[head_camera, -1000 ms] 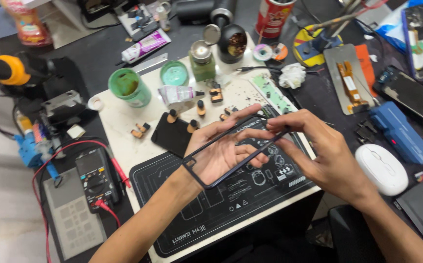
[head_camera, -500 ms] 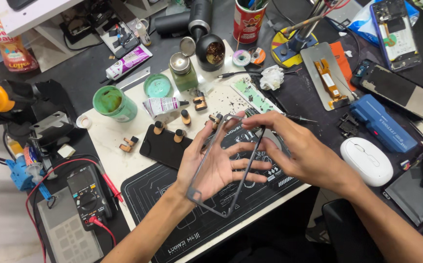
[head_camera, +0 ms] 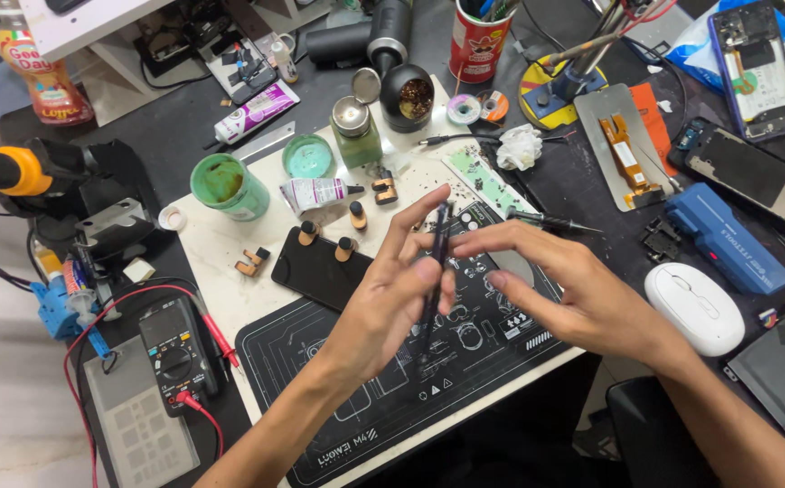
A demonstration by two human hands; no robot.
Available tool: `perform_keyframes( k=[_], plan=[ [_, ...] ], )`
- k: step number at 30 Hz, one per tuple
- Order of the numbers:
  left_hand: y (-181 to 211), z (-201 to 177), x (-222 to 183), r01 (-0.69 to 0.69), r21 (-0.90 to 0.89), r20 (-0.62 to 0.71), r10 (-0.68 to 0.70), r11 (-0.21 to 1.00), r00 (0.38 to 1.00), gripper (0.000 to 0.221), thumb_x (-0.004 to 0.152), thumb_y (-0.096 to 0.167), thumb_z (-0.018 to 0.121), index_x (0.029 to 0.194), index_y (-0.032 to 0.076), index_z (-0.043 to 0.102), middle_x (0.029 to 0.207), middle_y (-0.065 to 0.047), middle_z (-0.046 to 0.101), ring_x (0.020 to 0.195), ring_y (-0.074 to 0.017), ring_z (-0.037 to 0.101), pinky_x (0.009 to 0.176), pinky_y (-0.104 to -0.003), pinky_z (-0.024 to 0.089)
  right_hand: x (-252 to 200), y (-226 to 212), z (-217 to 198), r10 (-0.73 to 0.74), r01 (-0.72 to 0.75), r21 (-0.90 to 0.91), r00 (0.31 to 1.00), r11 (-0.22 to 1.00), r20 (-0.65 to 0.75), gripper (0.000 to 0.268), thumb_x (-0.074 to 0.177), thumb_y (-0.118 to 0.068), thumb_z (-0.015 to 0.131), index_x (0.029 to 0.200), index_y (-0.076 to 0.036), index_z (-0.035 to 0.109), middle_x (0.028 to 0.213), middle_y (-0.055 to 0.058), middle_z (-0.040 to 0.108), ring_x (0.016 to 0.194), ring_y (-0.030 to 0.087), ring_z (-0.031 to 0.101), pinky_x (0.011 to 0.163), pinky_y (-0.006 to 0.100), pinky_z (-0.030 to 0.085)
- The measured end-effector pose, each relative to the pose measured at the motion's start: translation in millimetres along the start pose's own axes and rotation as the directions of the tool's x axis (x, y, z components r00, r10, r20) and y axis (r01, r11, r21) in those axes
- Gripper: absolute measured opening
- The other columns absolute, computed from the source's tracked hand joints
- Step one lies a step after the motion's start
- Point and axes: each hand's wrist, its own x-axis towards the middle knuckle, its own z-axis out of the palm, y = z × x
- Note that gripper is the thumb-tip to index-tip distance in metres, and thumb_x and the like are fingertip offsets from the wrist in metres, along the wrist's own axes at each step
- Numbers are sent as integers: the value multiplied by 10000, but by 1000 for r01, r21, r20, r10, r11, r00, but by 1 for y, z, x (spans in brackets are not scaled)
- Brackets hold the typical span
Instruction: The person applies adhesive from a tube to the inner edges of a smartphone frame, then aligns and presses a back panel onto the device.
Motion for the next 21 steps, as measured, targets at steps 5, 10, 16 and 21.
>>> perform_keyframes(
  k=[5,10,16,21],
  plan=[
    [-1,3,-2,30,7,-15,-30,1000,999,634,1047,248,619,1616,139,360,1150,-23,484,919,-84,474,776,-253,423,-2,-4,4,40,-43,36,997,998,65,332,947,-82,636,1275,-34,652,1310,114,720,1224,247,696,1017,391,521],
    [-2,3,-1,38,21,-19,-37,999,999,563,1061,239,601,1583,143,411,1129,-24,490,900,-66,465,735,-229,405,-4,-6,4,102,-102,2,990,995,93,371,922,-99,645,1287,-38,660,1175,94,750,1069,221,730,925,376,536],
    [-4,2,0,64,14,-22,-64,998,998,564,1058,210,606,1586,145,418,1098,-34,490,877,-80,480,734,-227,425,-8,-7,7,96,-97,11,991,995,89,389,906,-77,633,1290,-21,640,1153,105,728,1057,231,736,902,373,547],
    [-4,7,2,142,-53,-60,-145,989,988,560,1017,178,590,1548,150,413,1124,-7,521,965,-73,536,761,-225,450,-11,-9,8,-14,10,37,995,999,98,324,911,-22,600,1228,-19,668,1194,116,706,1134,258,721,946,380,557]
  ],
)
